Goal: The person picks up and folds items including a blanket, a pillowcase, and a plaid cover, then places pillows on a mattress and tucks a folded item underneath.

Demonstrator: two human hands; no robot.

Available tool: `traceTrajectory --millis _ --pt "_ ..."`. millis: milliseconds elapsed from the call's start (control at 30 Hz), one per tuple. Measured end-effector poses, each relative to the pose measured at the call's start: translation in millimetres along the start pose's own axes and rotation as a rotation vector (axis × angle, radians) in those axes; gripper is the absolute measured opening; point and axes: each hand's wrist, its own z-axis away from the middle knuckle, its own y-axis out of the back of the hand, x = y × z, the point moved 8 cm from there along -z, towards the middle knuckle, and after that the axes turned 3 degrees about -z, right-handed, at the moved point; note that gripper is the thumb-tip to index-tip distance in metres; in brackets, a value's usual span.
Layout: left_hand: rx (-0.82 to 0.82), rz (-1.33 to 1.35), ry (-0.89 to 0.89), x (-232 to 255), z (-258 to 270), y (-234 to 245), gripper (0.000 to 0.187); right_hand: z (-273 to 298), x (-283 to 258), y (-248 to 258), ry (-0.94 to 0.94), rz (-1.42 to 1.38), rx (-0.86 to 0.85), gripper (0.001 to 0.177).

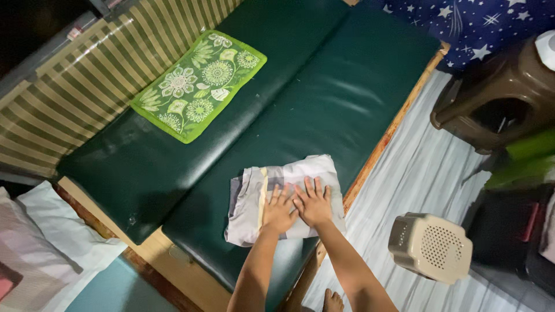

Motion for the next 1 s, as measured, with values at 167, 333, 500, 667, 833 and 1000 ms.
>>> traceTrajectory --millis 167,333,500,667,833,1000 --pt "-0.122 -0.033 0.241 -52 7 17 0.074 -10 2 -5 -0.024 -0.033 0.004 0.058" --pt "-0.047 -0.016 0.501 -106 0 17 0.08 -13 9 -5 -0.047 -0.049 0.044 0.058" --pt "0.486 0.171 0.582 -160 -16 36 0.059 -11 19 10 -0.081 -0.14 0.106 0.062" --pt "0.416 0.32 0.602 -175 -54 10 0.031 -20 51 40 -0.245 -0.299 0.399 0.067" --pt "0.747 0.648 0.512 -176 -65 2 0.013 -15 42 32 -0.194 -0.096 0.277 0.061" --pt "1.014 0.978 0.843 -203 -27 -5 0.038 -15 41 24 -0.204 -0.072 0.153 0.058"
